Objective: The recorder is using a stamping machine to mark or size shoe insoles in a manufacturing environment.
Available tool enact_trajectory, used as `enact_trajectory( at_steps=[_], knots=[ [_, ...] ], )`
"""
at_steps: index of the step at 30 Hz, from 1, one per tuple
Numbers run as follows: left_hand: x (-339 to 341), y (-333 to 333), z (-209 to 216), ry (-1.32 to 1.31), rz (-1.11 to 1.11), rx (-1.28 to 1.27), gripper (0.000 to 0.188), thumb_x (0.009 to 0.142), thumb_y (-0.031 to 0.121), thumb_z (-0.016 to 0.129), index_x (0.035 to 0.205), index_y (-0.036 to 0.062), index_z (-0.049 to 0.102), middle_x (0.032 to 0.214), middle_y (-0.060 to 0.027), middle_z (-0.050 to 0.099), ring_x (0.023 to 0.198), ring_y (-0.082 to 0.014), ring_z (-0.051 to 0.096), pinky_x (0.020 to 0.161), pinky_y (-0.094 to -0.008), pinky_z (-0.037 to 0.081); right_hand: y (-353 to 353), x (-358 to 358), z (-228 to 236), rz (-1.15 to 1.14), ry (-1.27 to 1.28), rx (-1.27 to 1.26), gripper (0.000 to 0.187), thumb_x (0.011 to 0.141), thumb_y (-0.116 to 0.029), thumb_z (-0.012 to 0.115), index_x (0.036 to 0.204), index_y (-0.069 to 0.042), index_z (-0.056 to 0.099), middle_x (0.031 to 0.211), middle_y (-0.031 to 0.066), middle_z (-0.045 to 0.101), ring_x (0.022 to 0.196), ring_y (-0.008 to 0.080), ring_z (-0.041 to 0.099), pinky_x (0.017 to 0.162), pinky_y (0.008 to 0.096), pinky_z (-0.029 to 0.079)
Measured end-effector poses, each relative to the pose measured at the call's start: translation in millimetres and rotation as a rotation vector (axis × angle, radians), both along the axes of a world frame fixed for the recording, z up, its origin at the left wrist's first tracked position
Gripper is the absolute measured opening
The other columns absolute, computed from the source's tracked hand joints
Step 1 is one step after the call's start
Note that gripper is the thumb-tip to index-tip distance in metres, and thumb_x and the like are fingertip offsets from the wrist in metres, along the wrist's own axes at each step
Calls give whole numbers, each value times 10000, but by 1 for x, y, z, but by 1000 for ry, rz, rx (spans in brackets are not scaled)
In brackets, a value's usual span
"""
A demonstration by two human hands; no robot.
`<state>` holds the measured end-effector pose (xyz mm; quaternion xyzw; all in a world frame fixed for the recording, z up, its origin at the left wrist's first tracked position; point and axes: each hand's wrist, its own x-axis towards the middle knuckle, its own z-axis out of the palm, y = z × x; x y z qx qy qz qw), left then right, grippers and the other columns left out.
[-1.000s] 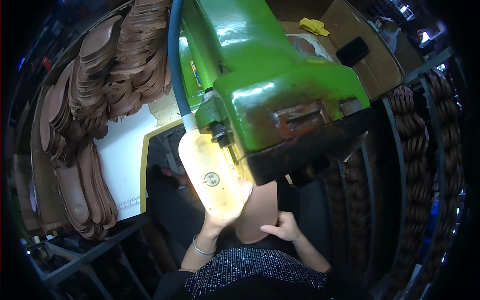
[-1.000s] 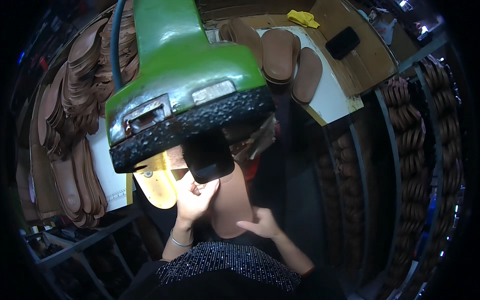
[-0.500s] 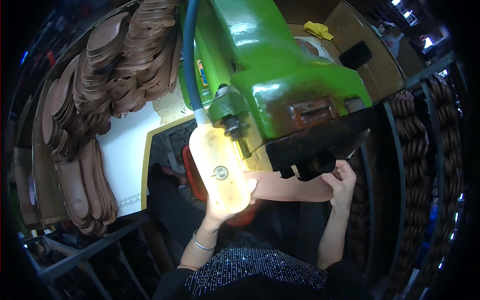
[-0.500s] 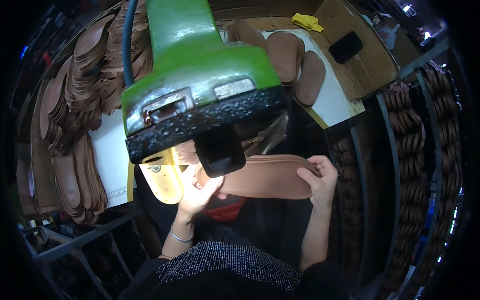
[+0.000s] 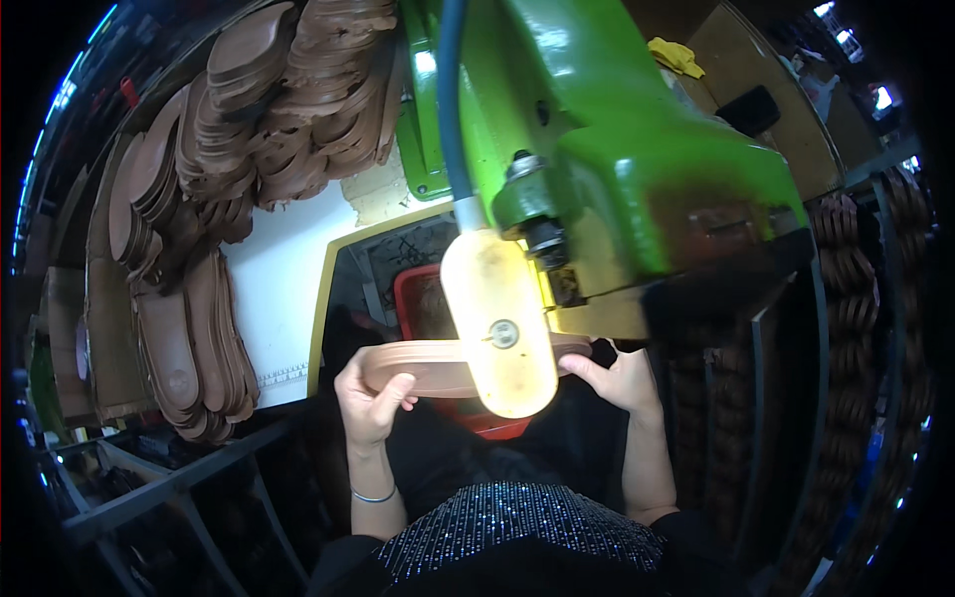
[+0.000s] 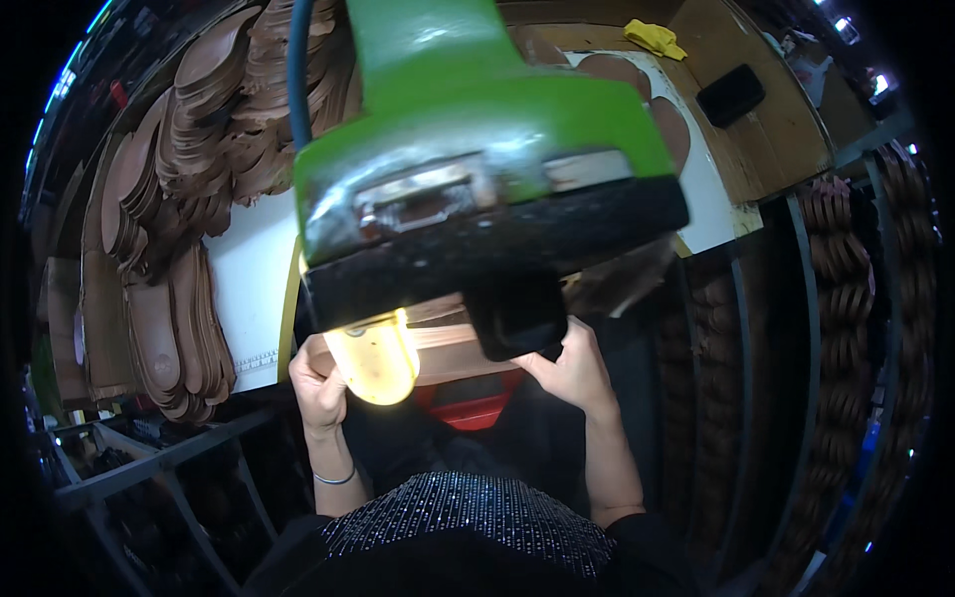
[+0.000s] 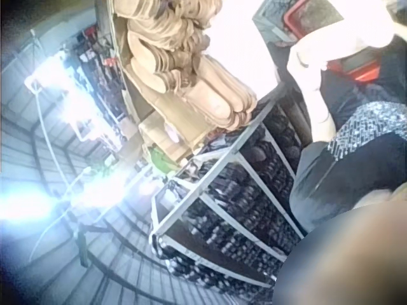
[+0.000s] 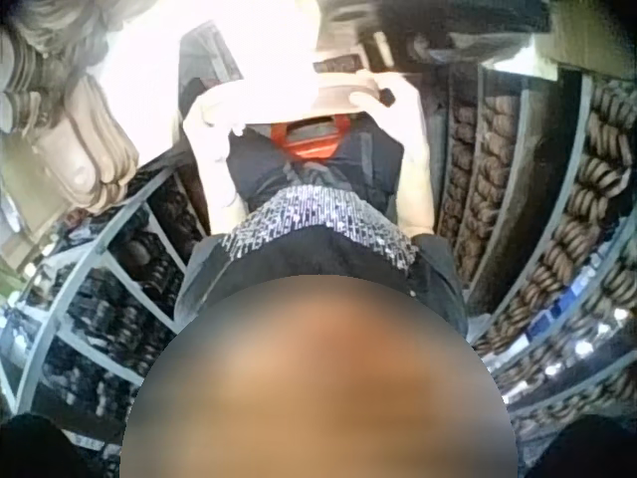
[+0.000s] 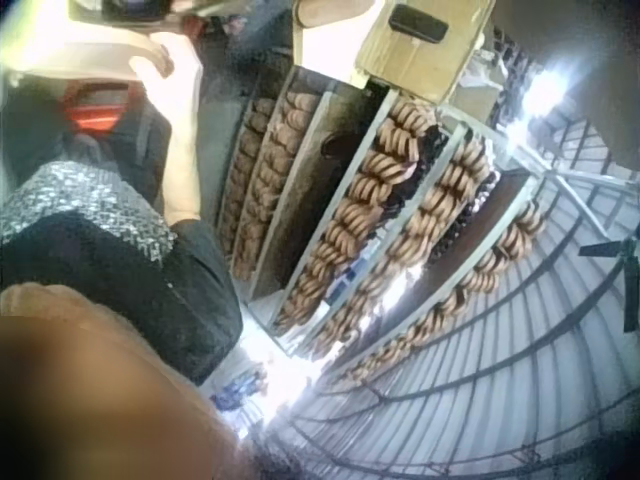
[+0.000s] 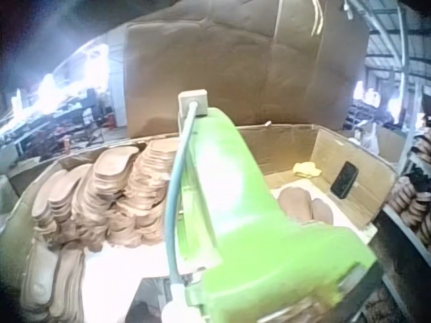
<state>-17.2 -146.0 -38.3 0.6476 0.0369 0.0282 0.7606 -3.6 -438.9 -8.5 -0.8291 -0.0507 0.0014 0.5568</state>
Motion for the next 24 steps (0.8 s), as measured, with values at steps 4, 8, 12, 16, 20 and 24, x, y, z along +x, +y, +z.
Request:
enact_trajectory(
  at_steps=[4, 8, 12, 16, 20, 24],
  knots=[
    [7, -51, 12, -158, -92, 260, 169, 644, -8, 692, 786, -27, 602, 724, -73, 603, 561, -123, 535, 497, -243, 426, 20, -6, 9, 97, -119, 9, 499, 669, -112, 771, 1091, 39, 553, 986, 122, 617, 853, 173, 570, 781, 282, 458],
    [16, -88, 8, -429, -42, 375, 243, 572, 49, 700, 792, -6, 612, 748, -119, 585, 689, -313, 536, 588, -362, 424, 18, -3, 4, 207, -215, -114, 399, 785, -13, 648, 1147, 69, 502, 1005, 105, 610, 804, 152, 584, 758, 241, 453],
    [19, -79, 11, -355, -243, 618, 358, 654, 146, 814, 930, 17, 626, 825, -48, 609, 736, -172, 589, 683, -287, 480, 12, -7, -5, -89, -177, 230, 197, 856, -81, 624, 1004, 22, 546, 757, -6, 552, 662, 44, 469, 622, 176, 402],
    [18, -67, 9, -505, -163, 832, 419, 627, 205, 825, 945, 11, 634, 813, -49, 630, 703, -178, 606, 643, -282, 488, 19, -8, -12, -225, -155, 442, 200, 879, -43, 577, 1043, 24, 485, 797, -23, 523, 683, 31, 451, 663, 160, 382],
    [40, -64, 28, -523, -72, 703, 154, 624, 147, 649, 687, 41, 557, 617, -98, 536, 536, -271, 498, 530, -362, 393, 23, -9, -22, -228, -123, 579, 177, 875, -28, 570, 1023, 21, 488, 823, -15, 523, 710, 26, 453, 657, 165, 382],
    [39, -59, 42, -489, -73, 833, 176, 585, 144, 705, 648, 50, 570, 572, -64, 555, 496, -246, 521, 508, -327, 412, 42, -5, -15, -247, -121, 651, 220, 856, 11, 551, 1071, 41, 518, 936, 37, 580, 844, 78, 532, 772, 208, 413]
  ],
)
